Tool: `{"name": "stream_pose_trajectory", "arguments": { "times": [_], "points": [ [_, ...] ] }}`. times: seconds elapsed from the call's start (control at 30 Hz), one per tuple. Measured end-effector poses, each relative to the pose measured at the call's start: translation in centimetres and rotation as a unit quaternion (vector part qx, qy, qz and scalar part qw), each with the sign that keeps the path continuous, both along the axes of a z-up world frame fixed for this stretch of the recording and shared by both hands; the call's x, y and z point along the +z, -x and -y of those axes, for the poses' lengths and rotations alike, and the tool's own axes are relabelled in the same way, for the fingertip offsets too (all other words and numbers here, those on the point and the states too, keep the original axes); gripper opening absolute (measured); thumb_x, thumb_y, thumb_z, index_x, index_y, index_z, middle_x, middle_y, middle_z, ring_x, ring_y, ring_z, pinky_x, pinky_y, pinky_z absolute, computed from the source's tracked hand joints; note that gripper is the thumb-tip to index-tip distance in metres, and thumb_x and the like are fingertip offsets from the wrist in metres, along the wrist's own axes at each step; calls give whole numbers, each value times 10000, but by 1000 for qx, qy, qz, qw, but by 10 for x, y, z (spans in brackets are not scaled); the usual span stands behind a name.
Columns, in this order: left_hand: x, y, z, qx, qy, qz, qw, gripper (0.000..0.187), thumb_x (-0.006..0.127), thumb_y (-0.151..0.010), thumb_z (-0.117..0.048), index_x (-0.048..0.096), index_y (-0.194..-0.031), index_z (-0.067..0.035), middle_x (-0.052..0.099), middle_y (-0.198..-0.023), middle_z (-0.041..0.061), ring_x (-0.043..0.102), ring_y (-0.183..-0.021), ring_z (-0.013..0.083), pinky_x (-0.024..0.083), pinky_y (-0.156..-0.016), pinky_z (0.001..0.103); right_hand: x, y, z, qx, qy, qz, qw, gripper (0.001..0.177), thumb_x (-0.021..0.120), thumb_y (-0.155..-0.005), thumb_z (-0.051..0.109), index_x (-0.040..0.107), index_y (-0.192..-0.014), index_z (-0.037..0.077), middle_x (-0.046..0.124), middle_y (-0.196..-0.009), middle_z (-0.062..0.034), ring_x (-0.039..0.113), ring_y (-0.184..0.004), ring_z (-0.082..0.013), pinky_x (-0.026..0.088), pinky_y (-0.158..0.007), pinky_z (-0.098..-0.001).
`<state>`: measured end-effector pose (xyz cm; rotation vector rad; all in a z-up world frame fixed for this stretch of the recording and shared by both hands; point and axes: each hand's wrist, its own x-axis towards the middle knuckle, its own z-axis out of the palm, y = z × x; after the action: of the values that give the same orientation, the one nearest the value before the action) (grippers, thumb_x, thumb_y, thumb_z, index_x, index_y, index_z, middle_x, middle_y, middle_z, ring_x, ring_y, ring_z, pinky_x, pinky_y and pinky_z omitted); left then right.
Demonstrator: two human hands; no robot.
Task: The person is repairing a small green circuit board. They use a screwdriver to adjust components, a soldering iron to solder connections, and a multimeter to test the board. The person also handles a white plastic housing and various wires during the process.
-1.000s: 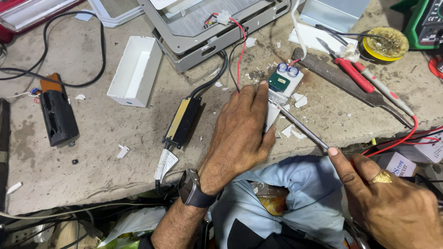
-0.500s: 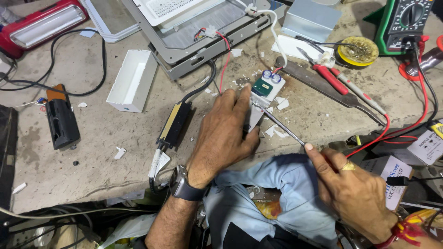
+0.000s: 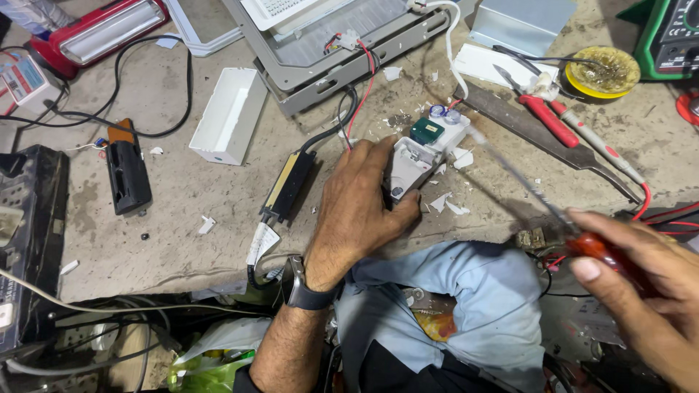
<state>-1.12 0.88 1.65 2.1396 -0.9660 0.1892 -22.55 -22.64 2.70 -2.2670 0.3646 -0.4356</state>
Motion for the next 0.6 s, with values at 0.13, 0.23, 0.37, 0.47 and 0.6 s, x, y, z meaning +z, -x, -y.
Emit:
{"name": "stream_pose_trajectory", "arguments": {
  "times": [0.13, 0.23, 0.37, 0.47, 0.6],
  "points": [
    [2, 1, 2, -1, 39, 47, 998, 786, 850, -762, -339, 527, -1364, 51, 603, -1210, 195, 597, -1124, 376, 494, -931, 467, -17, -5, 5, -100, 3, 48, 994, 481, 680, -959, 153, 611, -1411, 1, 643, -1138, -176, 660, -997, -224, 530, -855, -302],
    [5, 4, 7, 43, -9, 18, 999, 763, 893, -741, -420, 581, -1279, 22, 627, -1114, 179, 629, -1034, 365, 505, -875, 461, -20, -16, 11, -85, 122, 47, 988, 440, 724, -1007, 122, 645, -1421, 0, 679, -1107, -180, 702, -932, -230, 558, -808, -311],
    [13, -3, 9, 57, -55, -33, 996, 623, 880, -749, -456, 700, -1160, -24, 708, -997, 145, 696, -891, 292, 542, -776, 406, -14, -42, 12, -73, 296, 112, 946, 385, 780, -1000, 73, 674, -1363, 3, 678, -1154, -195, 702, -928, -300, 570, -823, -381],
    [24, -17, 4, 32, -17, -123, 992, 548, 820, -779, -467, 753, -1115, -40, 768, -909, 86, 727, -774, 182, 566, -683, 325, -13, -66, 13, -72, 350, 155, 921, 376, 814, -967, 92, 698, -1322, 47, 687, -1140, -148, 689, -962, -304, 553, -798, -390],
    [32, -35, -1, 19, -19, -272, 962, 482, 689, -875, -507, 793, -1027, -61, 762, -756, -7, 669, -686, 70, 545, -621, 269, -18, -91, 14, -63, 362, 170, 914, 263, 829, -977, 141, 735, -1217, 89, 682, -1105, -93, 670, -985, -274, 535, -811, -381]
  ]
}}
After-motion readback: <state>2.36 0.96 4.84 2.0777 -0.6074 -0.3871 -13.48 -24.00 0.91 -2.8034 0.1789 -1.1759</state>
